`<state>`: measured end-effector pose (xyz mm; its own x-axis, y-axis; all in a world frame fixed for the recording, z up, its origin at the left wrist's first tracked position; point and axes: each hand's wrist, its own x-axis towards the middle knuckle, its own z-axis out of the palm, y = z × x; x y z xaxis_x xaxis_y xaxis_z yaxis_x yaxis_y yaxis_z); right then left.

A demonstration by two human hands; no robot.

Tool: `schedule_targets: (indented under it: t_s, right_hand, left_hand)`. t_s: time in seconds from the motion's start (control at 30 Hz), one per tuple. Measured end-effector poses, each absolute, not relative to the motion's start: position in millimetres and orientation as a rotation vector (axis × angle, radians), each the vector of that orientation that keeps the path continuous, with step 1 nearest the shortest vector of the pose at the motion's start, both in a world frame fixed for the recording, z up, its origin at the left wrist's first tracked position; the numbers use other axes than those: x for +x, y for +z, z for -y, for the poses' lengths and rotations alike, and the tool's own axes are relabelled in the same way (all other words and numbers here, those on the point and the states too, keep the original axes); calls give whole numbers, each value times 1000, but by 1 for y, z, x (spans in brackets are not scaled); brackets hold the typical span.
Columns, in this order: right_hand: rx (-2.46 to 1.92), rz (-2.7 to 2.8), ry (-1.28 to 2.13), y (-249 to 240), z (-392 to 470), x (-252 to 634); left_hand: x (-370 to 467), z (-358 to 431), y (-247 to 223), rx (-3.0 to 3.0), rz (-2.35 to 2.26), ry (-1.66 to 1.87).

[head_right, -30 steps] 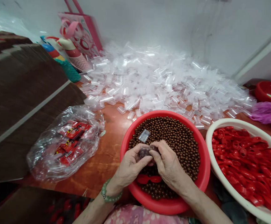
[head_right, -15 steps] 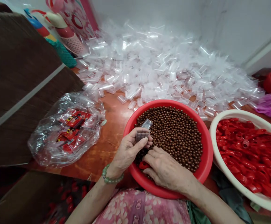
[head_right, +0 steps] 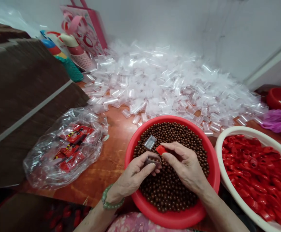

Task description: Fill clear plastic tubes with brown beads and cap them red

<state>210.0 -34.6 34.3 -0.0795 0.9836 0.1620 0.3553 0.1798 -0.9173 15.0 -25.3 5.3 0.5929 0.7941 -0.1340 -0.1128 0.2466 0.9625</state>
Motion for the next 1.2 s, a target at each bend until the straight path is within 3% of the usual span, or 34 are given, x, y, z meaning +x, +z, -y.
schedule_targets:
  t_s: [0.23,0.83,1.2]
  right_hand:
    - [-1148,1794,730,33,34,191]
    - [-1118,1892,749,21,35,207]
    - [-1085,1802,758,24,34,196]
  left_hand:
    - [15,24,4,1201,-741,733]
    - [16,27,0,1601,-948,628]
    - [19,17,6,1359,-849,647]
